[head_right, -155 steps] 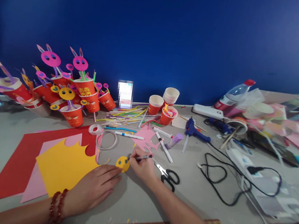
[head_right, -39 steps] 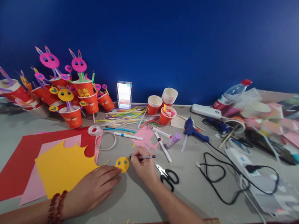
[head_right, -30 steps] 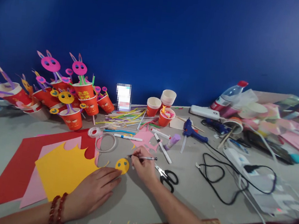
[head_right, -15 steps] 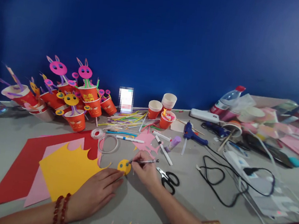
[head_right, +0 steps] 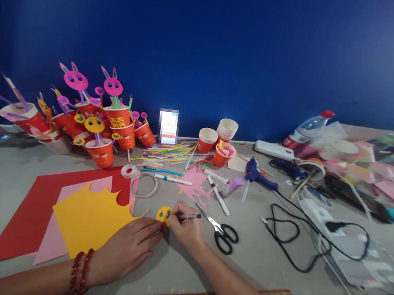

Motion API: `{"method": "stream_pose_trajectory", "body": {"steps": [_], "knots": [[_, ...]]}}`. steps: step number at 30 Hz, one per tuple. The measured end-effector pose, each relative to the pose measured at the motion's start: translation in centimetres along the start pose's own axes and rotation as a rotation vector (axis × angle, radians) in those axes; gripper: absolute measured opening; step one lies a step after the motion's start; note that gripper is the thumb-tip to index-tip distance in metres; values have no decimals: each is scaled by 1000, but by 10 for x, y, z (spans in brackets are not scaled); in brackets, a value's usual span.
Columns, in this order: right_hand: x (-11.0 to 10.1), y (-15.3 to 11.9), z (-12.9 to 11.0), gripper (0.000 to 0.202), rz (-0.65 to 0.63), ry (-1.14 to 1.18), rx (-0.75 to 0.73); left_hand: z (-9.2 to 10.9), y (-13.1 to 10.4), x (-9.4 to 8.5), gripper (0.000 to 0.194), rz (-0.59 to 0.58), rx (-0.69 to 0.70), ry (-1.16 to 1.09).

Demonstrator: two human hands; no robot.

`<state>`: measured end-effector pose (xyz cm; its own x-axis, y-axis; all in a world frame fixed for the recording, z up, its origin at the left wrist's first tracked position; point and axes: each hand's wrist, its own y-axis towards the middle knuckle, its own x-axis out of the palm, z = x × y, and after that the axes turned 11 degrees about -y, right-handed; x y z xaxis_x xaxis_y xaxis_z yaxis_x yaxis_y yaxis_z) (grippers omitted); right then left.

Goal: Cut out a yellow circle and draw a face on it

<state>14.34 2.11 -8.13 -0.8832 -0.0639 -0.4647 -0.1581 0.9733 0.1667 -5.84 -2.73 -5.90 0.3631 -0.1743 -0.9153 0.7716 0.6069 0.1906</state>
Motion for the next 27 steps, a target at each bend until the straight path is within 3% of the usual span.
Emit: {"method": "stream_pose_trajectory", "body": {"steps": [27], "knots": [[0, 0, 4, 15, -74, -89, -9, 0, 0, 1, 35, 17, -4, -14]]}}
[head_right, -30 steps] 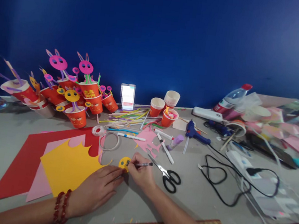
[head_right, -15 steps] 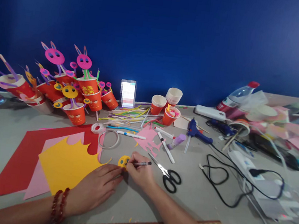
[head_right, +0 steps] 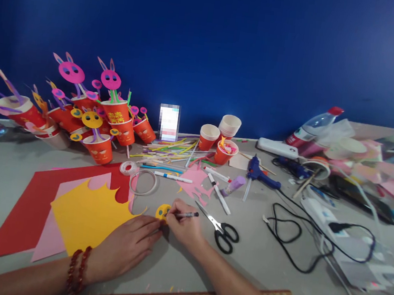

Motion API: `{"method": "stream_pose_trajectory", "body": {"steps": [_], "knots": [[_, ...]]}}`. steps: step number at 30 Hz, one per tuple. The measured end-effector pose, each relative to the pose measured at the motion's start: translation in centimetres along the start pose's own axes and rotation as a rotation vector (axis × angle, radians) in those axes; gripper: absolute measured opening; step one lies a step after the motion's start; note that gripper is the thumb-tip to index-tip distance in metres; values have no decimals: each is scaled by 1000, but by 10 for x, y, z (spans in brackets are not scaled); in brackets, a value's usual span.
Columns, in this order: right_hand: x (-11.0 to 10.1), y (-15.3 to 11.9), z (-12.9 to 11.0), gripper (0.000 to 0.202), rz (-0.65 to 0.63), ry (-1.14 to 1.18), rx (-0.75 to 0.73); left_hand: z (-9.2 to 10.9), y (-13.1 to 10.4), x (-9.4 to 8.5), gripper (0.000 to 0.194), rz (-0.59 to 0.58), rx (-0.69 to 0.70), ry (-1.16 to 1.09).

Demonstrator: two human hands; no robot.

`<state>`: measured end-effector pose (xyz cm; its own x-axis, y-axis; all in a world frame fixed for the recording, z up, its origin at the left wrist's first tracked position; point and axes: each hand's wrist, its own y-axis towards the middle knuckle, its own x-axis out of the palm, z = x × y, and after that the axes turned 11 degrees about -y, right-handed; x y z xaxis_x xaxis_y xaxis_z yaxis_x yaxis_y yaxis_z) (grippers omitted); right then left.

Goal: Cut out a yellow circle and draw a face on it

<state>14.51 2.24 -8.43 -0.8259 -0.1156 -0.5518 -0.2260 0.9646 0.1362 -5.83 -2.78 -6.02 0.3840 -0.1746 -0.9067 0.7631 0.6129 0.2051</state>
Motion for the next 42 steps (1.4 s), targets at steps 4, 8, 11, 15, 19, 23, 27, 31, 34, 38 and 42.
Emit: {"method": "stream_pose_trajectory", "body": {"steps": [4, 8, 11, 15, 19, 23, 27, 31, 34, 38, 42], "knots": [[0, 0, 0, 15, -7, 5, -8, -1, -1, 1, 36, 2, 0, -1], [0, 0, -1, 15, -15, -1, -7, -1, -1, 2, 36, -16, 4, 3], [-1, 0, 0, 15, -13, 0, -8, -1, -1, 2, 35, -8, 0, 4], [0, 0, 0, 15, 1, 0, -10, 0, 0, 1, 35, -6, -2, -1], [0, 1, -1, 14, 4, -8, 8, 1, 0, -1, 34, -10, 0, -4], [0, 1, 0, 14, 13, -8, 13, 0, 1, -1, 34, -28, -1, 11], [1, 1, 1, 14, 8, 3, 6, 0, 1, -1, 33, -31, -2, 6], [0, 0, 2, 14, -3, -18, -4, 0, 1, 0, 33, -14, 2, 1], [0, 0, 3, 14, -4, -30, -10, 0, 1, 0, 33, -4, 6, -3], [0, 0, 2, 15, -7, -21, -14, 1, 1, -1, 33, -9, 2, -11], [-1, 1, -1, 15, -2, 5, -22, 1, 1, -2, 33, -30, -7, -13]]}}
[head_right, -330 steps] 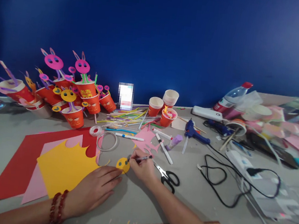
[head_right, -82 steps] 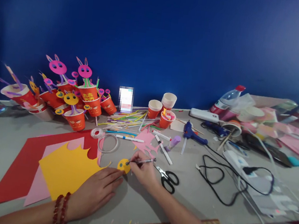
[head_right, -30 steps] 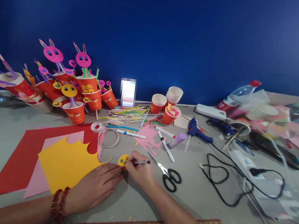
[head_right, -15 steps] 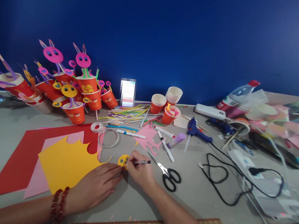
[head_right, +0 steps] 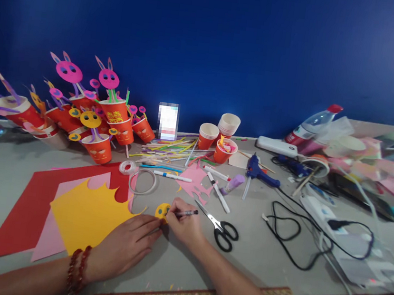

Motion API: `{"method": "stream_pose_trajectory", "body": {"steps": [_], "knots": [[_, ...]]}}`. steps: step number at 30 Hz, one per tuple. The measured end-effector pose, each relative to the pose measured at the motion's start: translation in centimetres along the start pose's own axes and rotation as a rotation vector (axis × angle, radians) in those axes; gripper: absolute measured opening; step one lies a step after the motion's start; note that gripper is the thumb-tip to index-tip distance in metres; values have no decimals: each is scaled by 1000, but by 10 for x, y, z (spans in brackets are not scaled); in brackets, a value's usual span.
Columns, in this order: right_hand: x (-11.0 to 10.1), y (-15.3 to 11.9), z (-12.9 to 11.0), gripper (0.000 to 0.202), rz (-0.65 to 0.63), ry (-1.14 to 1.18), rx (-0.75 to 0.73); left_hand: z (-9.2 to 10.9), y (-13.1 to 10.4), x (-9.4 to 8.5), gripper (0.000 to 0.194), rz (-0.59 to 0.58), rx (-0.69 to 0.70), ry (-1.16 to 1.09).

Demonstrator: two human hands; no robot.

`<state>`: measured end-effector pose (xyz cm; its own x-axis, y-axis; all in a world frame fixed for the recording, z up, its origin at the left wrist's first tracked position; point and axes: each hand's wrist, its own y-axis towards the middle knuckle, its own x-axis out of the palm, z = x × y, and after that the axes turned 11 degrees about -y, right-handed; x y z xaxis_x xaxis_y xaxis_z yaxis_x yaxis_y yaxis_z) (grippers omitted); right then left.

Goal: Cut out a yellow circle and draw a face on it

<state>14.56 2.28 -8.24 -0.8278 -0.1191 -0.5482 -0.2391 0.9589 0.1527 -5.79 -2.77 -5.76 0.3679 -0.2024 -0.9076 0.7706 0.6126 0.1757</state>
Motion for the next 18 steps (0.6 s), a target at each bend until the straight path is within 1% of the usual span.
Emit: {"method": "stream_pose_trajectory", "body": {"steps": [8, 18], "knots": [[0, 1, 0, 17, 19, 57, 14, 1, 1, -3, 34, -12, 2, 3], [2, 1, 4, 17, 48, 78, 15, 0, -1, -1, 34, -40, 5, 31]]}}
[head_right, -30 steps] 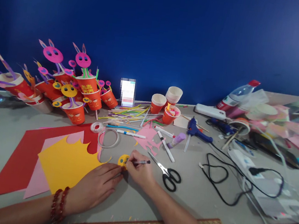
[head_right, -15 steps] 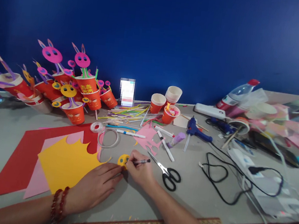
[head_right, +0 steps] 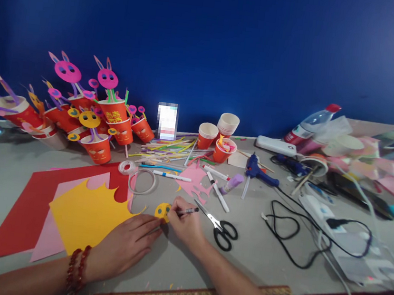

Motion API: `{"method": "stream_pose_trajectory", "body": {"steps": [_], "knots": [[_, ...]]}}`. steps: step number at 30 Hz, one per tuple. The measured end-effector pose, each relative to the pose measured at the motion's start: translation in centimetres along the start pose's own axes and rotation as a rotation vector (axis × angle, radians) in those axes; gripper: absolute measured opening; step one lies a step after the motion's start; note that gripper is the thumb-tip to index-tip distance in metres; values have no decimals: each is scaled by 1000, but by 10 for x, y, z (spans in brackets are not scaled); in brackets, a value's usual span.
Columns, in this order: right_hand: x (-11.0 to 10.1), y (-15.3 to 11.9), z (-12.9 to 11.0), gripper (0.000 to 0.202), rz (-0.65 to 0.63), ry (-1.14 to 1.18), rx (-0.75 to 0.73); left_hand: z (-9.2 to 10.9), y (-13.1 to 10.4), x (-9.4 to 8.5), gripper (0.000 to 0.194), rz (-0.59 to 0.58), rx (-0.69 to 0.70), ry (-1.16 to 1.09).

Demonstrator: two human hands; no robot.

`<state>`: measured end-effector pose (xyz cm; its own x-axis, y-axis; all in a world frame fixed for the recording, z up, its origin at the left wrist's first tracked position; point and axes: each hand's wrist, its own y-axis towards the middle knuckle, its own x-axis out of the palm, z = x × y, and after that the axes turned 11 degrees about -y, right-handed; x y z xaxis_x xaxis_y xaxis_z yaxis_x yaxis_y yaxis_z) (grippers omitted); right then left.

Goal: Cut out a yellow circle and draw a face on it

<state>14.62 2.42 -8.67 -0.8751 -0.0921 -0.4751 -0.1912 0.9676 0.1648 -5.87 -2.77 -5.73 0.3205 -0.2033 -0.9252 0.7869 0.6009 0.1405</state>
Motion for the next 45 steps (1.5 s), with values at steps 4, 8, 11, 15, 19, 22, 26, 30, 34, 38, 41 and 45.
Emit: {"method": "stream_pose_trajectory", "body": {"steps": [4, 8, 11, 15, 19, 22, 26, 30, 34, 38, 41, 45], "knots": [[0, 0, 0, 17, 10, 7, 3, 2, 0, -2, 34, -3, 2, -3], [0, 0, 0, 18, 22, -3, -3, 2, 1, -3, 34, 3, -2, -1], [0, 1, -1, 18, 31, -5, -6, 2, 2, -3, 34, 7, -1, -2], [0, 1, 0, 17, 24, -15, -6, 1, 3, -5, 34, 6, -2, -10], [1, 1, 2, 17, 40, -12, -3, 1, 2, -4, 34, 14, -1, -11], [1, 1, 2, 17, 28, -30, -9, 1, 2, -3, 34, 28, 1, -9], [1, 0, 1, 17, 22, -39, -10, 0, 2, -1, 33, 32, 6, -12], [1, 0, 0, 17, 25, -20, -2, 0, 2, -2, 35, 33, 4, -17], [0, 0, -1, 18, 28, -8, 1, 1, 2, -4, 34, 24, 0, -23], [0, 1, -1, 18, 32, -11, -2, 1, 2, -5, 34, 22, 3, -18], [0, 1, -2, 18, 16, -10, -4, 2, 2, -4, 33, 19, 5, -13], [-2, 1, -6, 18, 63, 30, 25, 1, 1, -4, 34, 11, 1, -3]]}}
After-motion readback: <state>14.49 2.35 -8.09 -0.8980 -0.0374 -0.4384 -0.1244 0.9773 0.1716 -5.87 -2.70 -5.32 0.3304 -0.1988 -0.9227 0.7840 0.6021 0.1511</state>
